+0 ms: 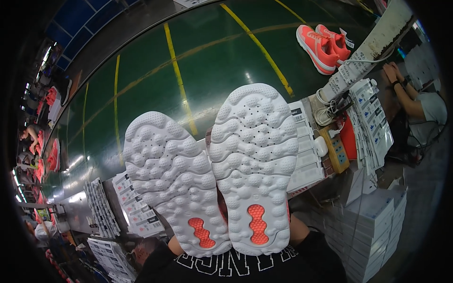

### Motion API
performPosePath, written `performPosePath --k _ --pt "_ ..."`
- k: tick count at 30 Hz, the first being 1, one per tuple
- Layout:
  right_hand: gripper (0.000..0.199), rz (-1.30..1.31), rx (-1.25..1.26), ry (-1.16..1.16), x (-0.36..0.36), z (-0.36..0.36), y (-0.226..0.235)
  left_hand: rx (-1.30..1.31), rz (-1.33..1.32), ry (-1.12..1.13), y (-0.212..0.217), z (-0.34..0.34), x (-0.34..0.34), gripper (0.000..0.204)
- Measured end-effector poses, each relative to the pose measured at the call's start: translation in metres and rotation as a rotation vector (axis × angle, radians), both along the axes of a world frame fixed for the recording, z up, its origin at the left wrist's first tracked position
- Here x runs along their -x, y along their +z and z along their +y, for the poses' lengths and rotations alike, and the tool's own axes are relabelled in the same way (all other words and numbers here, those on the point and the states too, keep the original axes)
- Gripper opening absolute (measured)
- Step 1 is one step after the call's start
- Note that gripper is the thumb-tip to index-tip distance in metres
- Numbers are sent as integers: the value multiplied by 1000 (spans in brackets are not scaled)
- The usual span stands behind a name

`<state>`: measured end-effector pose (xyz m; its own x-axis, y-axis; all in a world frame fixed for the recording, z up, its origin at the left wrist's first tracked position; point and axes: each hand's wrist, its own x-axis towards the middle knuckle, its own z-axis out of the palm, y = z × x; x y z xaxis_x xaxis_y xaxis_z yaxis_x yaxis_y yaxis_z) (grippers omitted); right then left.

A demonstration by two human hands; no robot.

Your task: Inspecting pairs of sneakers and matching them with product labels at a workstation.

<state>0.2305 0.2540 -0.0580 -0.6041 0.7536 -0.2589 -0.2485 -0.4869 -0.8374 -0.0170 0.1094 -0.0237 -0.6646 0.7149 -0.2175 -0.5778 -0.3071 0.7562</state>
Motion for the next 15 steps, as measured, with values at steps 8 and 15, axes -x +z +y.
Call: performPosePath --k 8,15 --pt "61 155 279 148 16 -35 -13 -61 -177 158 0 2 15 48" --pt "66 157 -194 183 225 41 16 35 187 -16 -3 -26 130 50"
